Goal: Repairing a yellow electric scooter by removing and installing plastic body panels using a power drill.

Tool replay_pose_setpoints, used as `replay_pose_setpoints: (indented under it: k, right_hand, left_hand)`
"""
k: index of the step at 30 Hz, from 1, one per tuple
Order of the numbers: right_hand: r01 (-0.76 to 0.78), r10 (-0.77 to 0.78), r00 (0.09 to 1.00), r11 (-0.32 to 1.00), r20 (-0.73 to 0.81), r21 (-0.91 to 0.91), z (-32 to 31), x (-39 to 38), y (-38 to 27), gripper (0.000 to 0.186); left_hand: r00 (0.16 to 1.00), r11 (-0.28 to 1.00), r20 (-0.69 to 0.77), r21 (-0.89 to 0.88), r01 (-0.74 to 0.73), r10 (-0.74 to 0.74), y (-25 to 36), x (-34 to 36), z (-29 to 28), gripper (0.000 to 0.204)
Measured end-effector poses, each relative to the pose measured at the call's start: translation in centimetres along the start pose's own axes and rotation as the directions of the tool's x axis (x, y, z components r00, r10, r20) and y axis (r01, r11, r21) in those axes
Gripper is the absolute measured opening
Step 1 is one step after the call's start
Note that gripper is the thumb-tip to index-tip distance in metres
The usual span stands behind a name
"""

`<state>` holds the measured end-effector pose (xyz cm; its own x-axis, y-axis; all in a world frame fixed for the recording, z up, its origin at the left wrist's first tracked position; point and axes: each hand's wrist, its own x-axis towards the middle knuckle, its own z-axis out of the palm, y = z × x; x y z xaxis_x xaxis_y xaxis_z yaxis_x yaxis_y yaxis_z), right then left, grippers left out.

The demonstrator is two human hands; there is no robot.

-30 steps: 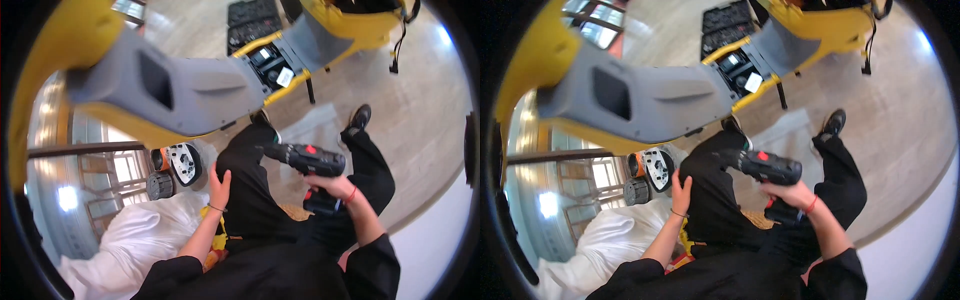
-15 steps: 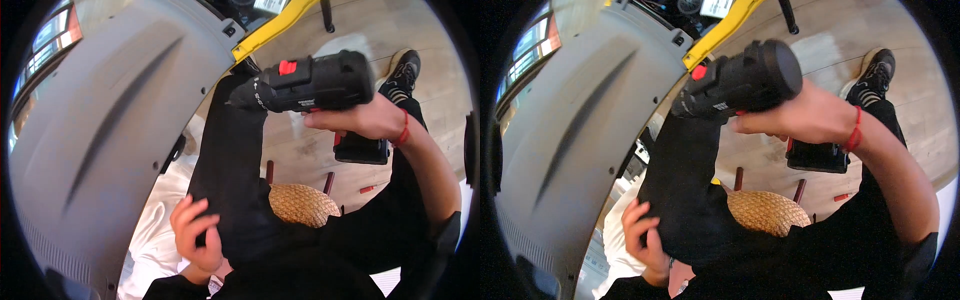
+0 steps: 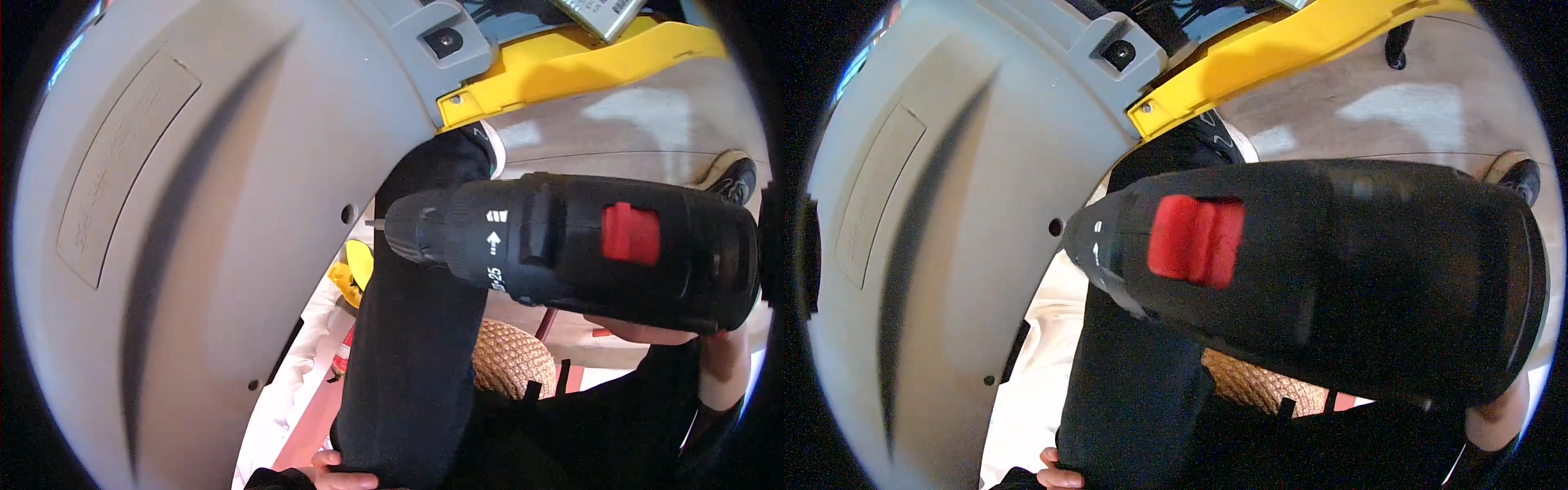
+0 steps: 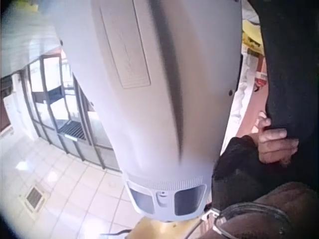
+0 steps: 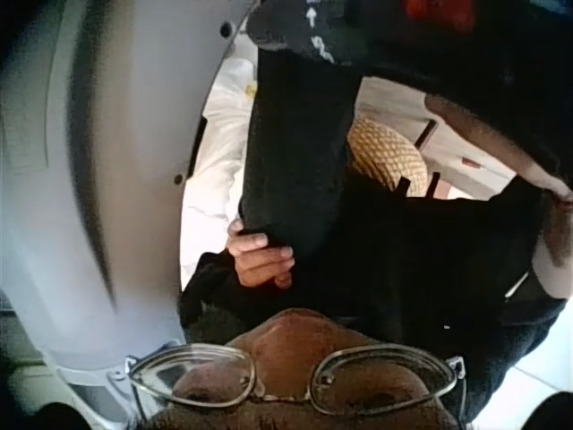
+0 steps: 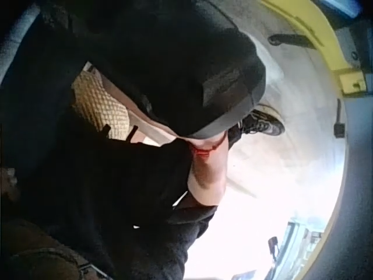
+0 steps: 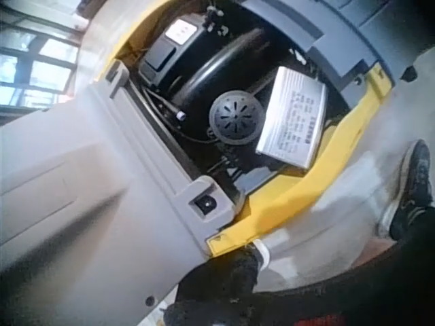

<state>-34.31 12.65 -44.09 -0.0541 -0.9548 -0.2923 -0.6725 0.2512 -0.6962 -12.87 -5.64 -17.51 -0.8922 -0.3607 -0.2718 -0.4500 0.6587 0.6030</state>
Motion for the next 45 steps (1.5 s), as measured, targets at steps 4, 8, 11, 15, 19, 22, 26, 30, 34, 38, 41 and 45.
replay_pose_setpoints:
  k: [4,8,11,15,19,22,26,30,34,38,41,45]
  right_hand:
    - [0.022,-0.021,1.0,0.993,-0.005,0.119,1.3,0.8,0.1,0.039]
    - [0.023,-0.02,1.0,0.975,-0.015,0.219,1.8,0.9,0.4,0.04]
    - [0.025,-0.016,0.999,0.953,-0.03,0.302,2.3,1.2,0.1,0.04]
    - [0.038,-0.018,0.998,0.914,-0.053,0.405,3.1,1.9,-0.2,0.04]
    - [0.061,-0.032,0.997,0.868,-0.068,0.492,3.6,2.7,-0.3,0.041]
    - [0.084,-0.047,0.996,0.83,-0.08,0.552,3.3,3.4,-0.3,0.041]
    - [0.12,-0.07,0.992,0.771,-0.103,0.626,2.7,4.1,-0.5,0.041]
    - [0.151,-0.088,0.988,0.71,-0.127,0.688,2.0,4.8,-0.5,0.041]
    - [0.176,-0.101,0.984,0.642,-0.146,0.746,1.6,5.4,-0.4,0.042]
    - [0.2,-0.119,0.98,0.565,-0.161,0.8,0.7,5.8,-0.6,0.042]
    - [0.13,-0.08,0.992,0.601,-0.102,0.789,-0.4,5.9,-0.9,0.036]
    - [0.207,-0.03,0.97,0.614,-0.24,0.761,0.9,5.6,-1.0,0.052]
  left_hand:
    - [0.985,0.994,-0.155,-0.076,-0.082,0.069,-0.8,-0.7,1.1,0.012]
    - [0.993,0.987,-0.003,-0.109,-0.12,0.12,-0.9,-0.1,0.1,0.012]
    - [0.994,0.984,-0.015,-0.142,-0.106,0.104,-1.2,0.0,0.3,0.014]
    - [0.982,0.962,-0.127,-0.217,-0.166,0.141,-2.1,0.1,1.3,0.009]
    - [0.967,0.948,-0.206,-0.247,-0.201,0.152,-2.6,-0.1,1.9,0.008]
    - [0.972,0.952,-0.185,-0.244,-0.186,0.143,-2.6,-0.1,1.8,0.008]
    - [0.981,0.96,-0.152,-0.234,-0.156,0.122,-2.2,-0.1,1.5,0.007]
    - [0.987,0.965,-0.122,-0.228,-0.132,0.106,-2.0,0.0,1.3,0.007]
    - [0.989,0.957,-0.057,-0.252,-0.144,0.134,-2.3,0.4,0.9,0.008]
    - [0.988,0.958,-0.057,-0.242,-0.151,0.142,-2.2,0.0,1.1,0.009]
    - [0.988,0.959,-0.089,-0.244,-0.145,0.127,-1.8,0.0,1.3,0.011]
    - [0.979,0.944,-0.136,-0.272,-0.186,0.153,-2.4,-0.1,2.0,0.011]
